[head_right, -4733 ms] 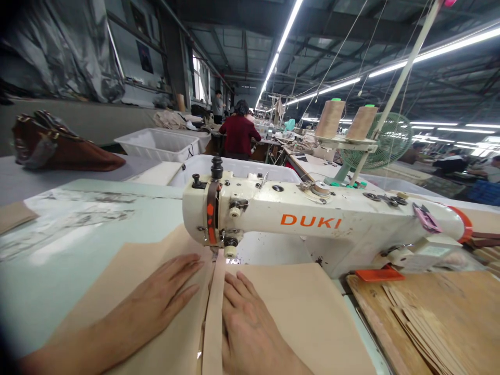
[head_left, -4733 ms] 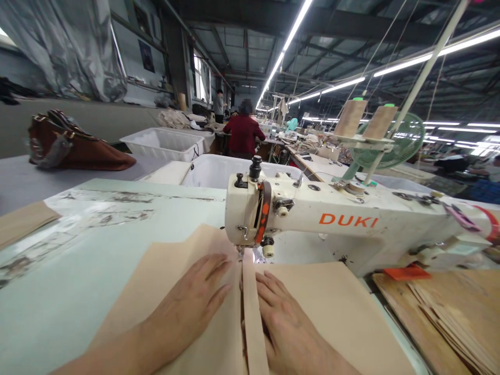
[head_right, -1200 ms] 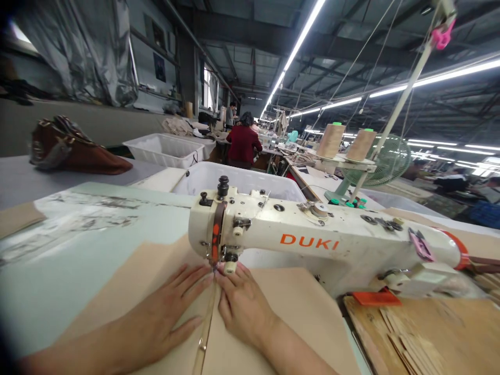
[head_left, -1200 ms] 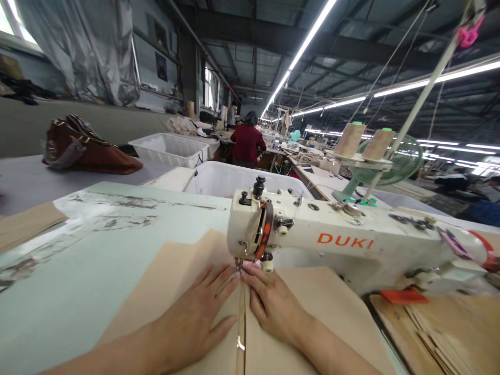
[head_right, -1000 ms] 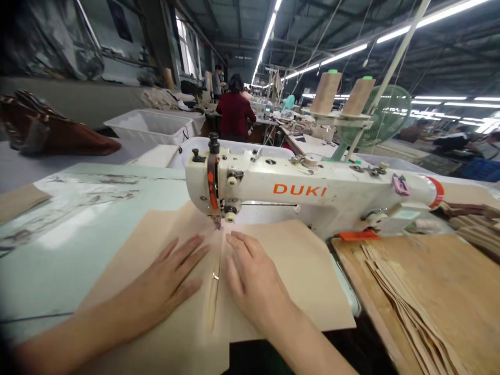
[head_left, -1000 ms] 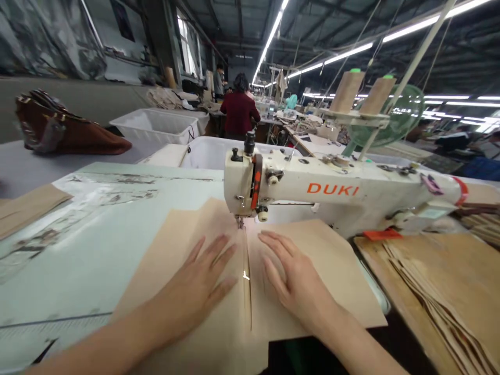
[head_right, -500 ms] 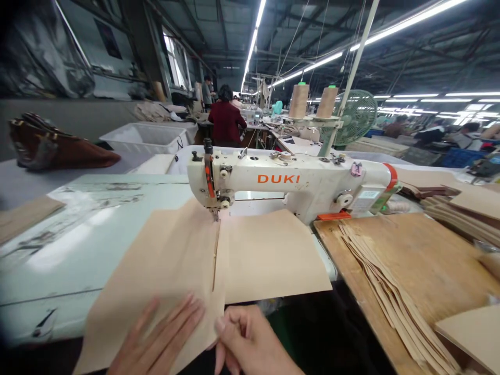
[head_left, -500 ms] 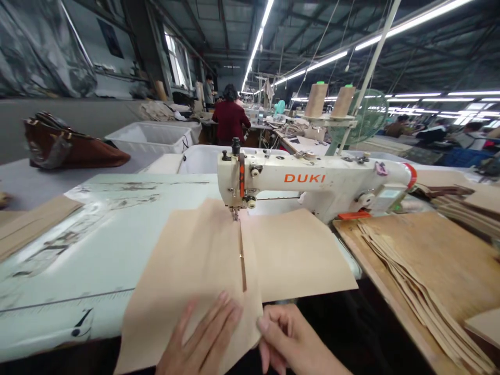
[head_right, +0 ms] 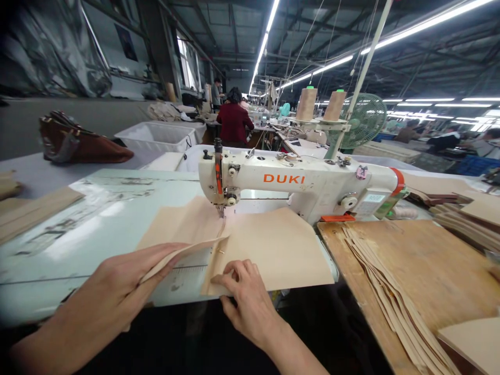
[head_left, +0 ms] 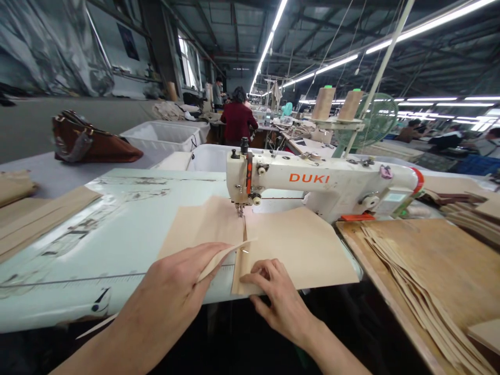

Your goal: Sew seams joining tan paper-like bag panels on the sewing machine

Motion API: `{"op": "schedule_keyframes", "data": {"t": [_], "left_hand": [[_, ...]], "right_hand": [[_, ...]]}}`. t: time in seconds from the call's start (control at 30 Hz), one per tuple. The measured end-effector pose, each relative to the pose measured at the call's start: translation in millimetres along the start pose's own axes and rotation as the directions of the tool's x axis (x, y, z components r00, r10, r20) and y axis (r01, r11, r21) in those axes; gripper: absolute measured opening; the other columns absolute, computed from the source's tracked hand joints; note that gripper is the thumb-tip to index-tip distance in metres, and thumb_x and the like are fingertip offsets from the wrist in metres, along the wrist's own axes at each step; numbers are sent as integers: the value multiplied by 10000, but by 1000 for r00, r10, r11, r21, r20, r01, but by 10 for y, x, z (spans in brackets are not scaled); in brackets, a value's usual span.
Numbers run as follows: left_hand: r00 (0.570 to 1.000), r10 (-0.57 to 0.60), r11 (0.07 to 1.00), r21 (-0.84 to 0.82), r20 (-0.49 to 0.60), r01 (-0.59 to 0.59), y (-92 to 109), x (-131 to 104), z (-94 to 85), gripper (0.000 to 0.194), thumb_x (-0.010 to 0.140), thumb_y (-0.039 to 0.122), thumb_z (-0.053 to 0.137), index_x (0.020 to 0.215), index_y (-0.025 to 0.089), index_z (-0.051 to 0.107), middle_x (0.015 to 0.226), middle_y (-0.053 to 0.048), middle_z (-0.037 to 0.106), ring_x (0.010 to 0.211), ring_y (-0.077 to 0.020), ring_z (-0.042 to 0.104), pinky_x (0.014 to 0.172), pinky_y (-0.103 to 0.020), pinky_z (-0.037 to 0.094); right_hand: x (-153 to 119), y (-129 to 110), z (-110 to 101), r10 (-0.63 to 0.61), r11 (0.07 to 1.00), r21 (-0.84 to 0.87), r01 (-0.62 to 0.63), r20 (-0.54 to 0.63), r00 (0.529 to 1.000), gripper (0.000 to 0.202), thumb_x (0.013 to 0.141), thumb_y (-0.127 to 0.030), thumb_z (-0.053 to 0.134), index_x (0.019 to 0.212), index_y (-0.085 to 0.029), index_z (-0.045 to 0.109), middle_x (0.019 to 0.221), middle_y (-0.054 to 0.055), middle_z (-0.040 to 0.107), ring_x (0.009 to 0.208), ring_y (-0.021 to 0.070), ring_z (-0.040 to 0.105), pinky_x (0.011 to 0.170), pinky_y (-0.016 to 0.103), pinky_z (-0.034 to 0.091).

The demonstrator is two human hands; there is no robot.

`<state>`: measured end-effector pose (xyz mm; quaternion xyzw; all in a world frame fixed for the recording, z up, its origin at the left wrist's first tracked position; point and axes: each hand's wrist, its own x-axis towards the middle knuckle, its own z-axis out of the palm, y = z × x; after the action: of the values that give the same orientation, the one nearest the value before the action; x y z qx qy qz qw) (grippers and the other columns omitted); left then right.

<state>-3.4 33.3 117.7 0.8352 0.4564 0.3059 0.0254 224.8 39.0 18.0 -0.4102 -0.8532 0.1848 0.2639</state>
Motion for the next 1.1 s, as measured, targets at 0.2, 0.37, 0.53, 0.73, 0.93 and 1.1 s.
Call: {"op": "schedule_keyframes", "data": {"t": [0.2, 0.37, 0.53, 0.73, 0.93, 1.1], "left_hand": [[999, 33, 999, -21, -7, -33, -16, -35, 125, 334, 938, 193, 383, 1087, 226, 679, 1079, -13, 743, 947, -190, 723, 862, -278, 577], [999, 42, 998, -39, -29, -43, -28, -57, 118, 322, 929, 152, 401, 1107, 233, 658, 1089, 11, 736, 946, -162, 717, 865, -235, 565], [998, 52, 997, -57, -39, -55, -12, -73, 132, 319, 945, 147, 397, 1126, 243, 641, 1104, 20, 730, 972, -147, 705, 896, -225, 544], [997, 58, 996, -61, -52, -61, -29, -106, 178, 323, 940, 144, 388, 1108, 221, 652, 1096, -4, 734, 965, -150, 707, 885, -224, 548], [995, 61, 998, -28, -74, -63, -32, -127, 139, 345, 921, 134, 393, 1116, 216, 664, 1098, -9, 736, 973, -155, 710, 898, -234, 550], [995, 65, 998, -14, -76, -66, -35, -142, 133, 337, 923, 145, 397, 1105, 214, 672, 1088, -12, 740, 967, -160, 713, 889, -234, 555]], "right_hand": [[93, -140, 174, 60, 996, -60, -66, -89, 994, 508, 802, -191, 746, 1257, -310, 555, 1086, 38, 524, 936, 222, 460, 820, 393, 403], [120, -161, 249, 63, 997, -39, -68, -121, 991, 514, 787, -56, 629, 1237, -301, 581, 1096, 41, 516, 949, 226, 446, 813, 395, 386], [135, -162, 251, 73, 997, 0, -74, -109, 991, 545, 752, 20, 565, 1201, -287, 602, 1081, 39, 508, 957, 226, 443, 816, 394, 388], [129, -104, 317, 22, 996, 89, -2, -229, 973, 335, 832, -33, 641, 1055, -280, 675, 1055, 38, 542, 942, 211, 472, 801, 370, 413], [-9, -20, 420, -38, 985, 137, 103, -408, 912, 316, 939, -66, 522, 1149, -262, 653, 967, 57, 562, 889, 186, 524, 727, 326, 459], [-71, 23, 482, 18, 978, 195, 77, -445, 895, 358, 911, -61, 582, 1137, -318, 686, 1051, 57, 570, 954, 197, 514, 745, 333, 479]]}}
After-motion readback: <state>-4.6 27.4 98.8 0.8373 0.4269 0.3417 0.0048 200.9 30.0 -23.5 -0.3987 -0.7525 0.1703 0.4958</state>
